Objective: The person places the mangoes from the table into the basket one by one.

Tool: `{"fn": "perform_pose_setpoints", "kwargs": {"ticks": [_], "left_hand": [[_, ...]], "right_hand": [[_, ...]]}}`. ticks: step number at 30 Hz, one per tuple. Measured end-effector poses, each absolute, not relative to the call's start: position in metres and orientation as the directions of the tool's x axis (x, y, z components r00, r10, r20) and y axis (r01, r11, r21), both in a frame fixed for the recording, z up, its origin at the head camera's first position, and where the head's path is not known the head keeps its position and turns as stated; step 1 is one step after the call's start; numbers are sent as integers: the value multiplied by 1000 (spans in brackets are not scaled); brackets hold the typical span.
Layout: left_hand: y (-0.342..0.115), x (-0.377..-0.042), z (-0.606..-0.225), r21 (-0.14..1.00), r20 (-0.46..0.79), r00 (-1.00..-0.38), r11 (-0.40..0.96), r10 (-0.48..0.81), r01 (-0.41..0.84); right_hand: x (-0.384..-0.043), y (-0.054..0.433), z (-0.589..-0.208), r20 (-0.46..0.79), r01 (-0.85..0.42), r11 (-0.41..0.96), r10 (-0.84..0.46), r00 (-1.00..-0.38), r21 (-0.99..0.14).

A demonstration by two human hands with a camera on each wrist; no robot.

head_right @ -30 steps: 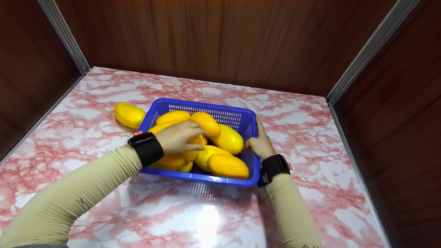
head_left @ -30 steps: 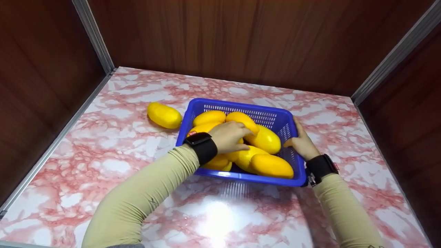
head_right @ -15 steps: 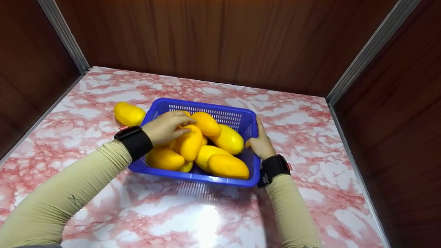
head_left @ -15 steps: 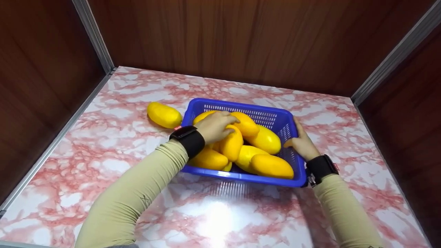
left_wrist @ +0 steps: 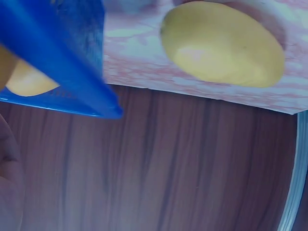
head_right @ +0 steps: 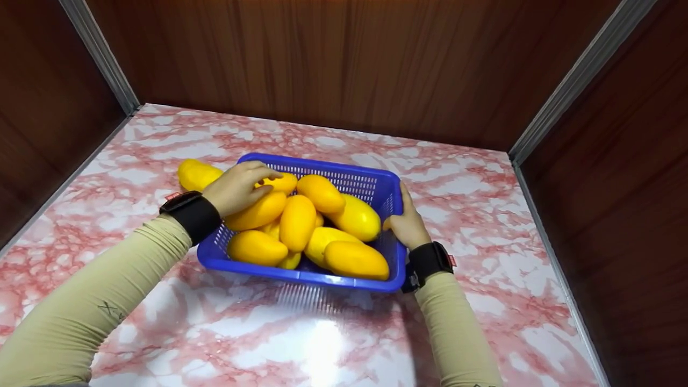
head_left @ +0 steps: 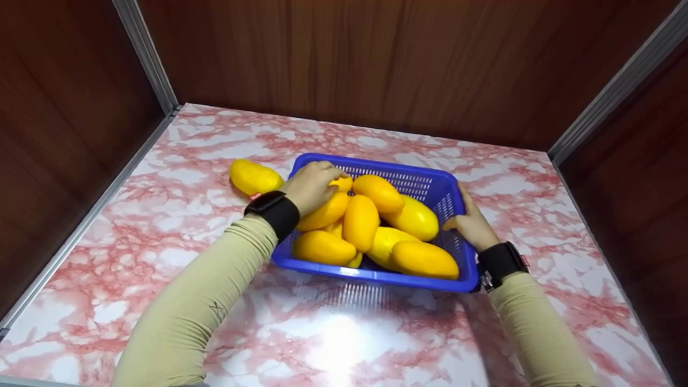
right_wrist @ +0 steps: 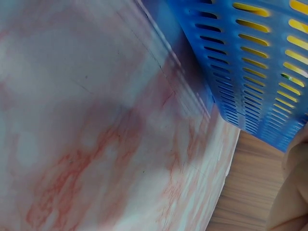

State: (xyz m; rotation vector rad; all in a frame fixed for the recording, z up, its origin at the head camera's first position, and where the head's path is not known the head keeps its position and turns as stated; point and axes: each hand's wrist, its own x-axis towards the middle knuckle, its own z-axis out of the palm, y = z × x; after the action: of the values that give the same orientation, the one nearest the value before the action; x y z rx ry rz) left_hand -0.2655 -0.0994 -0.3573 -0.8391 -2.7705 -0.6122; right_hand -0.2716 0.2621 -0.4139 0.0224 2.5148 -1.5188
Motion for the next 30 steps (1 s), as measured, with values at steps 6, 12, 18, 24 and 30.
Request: {"fn": "perform_pose_setpoints", "kwargs": {"ticks": [6,12,18,24,30], "left_hand": [[-111,-270,-362,330,290,-840,777,458,537],[-123,-274,-367,325,335,-844,790,419,521],[-135,-276,-370,310,316,-867,822,385,478],[-144,-277,-373,311,269,-898,851,349,423],[-149,-279,-376,297,287,-904,868,317,399]], "right_hand": [[-271,262,-410,-194,132,456,-92,-977,-880],[-268,260,-406,-207,143,461,-91,-974,-876],[-269,261,-410,-191,130,450,-93,-977,-884],[-271,262,-416,-163,99,454,-104,-981,-886],[-271,262,-415,-167,101,482,-97,-981,-871]]}}
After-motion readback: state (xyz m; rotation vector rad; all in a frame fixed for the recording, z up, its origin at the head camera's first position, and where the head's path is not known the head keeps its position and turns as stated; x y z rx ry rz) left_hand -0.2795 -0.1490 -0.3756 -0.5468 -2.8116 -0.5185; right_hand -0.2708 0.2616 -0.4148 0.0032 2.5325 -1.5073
